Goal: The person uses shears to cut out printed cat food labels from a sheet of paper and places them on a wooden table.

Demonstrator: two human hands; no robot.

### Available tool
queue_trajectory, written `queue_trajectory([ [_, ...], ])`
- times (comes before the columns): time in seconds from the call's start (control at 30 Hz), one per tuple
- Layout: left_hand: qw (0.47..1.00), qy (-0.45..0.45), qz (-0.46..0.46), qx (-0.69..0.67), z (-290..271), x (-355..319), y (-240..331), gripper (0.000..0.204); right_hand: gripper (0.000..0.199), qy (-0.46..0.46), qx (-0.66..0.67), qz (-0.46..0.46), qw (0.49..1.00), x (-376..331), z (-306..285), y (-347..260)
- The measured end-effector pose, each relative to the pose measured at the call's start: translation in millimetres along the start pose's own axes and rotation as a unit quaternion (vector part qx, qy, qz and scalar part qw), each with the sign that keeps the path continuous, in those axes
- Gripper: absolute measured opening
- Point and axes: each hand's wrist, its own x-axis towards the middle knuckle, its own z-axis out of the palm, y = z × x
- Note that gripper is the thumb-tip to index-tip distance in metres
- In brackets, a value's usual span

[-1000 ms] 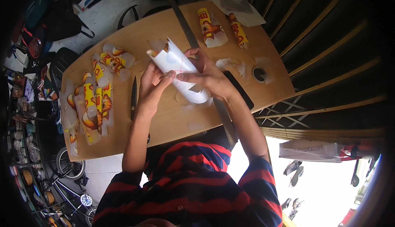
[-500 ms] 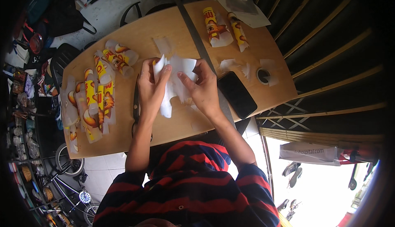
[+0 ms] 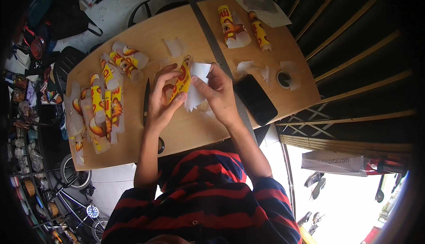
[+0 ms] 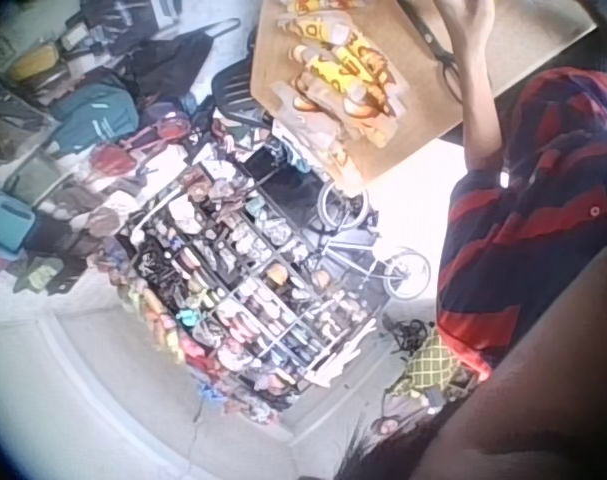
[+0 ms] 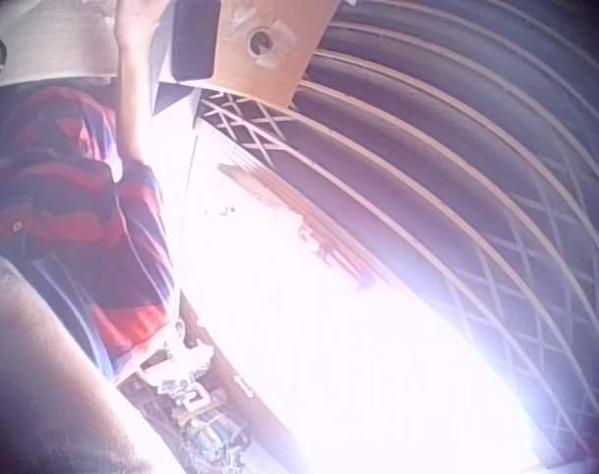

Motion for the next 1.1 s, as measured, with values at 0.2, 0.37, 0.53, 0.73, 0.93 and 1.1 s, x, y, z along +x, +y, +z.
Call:
queue_trajectory([
  [0.2, 0.983, 0.108, -0.107, -0.1, 4.1, 1.4, -9.5, 0.058, 0.019, 0.063, -0.165, -0.08, 0.981, -1.6, 0.7, 2.4],
  [0.37, 0.978, 0.11, -0.163, 0.063, 8.3, 2.2, -22.3, 0.049, 0.023, 0.129, -0.326, -0.16, 0.923, -13.2, 16.8, 3.6],
  [0.53, 0.977, 0.145, -0.152, -0.023, 24.0, 7.3, -4.6, 0.031, 0.021, 0.08, -0.333, -0.188, 0.92, -21.8, 28.5, 12.2],
  [0.73, 0.988, 0.089, -0.119, -0.046, 29.7, 5.7, -1.6, 0.048, 0.02, 0.069, -0.378, -0.199, 0.901, -18.3, 20.3, 11.3],
  [0.93, 0.961, 0.038, -0.208, -0.178, 30.7, 4.3, 15.6, 0.044, 0.031, 0.067, -0.282, -0.054, 0.956, -5.0, -2.3, 12.5],
  [1.1, 0.931, 0.131, -0.25, -0.231, 14.3, -0.8, -3.7, 0.043, 0.036, 0.106, -0.326, -0.006, 0.94, 65.0, -57.6, -5.9],
])
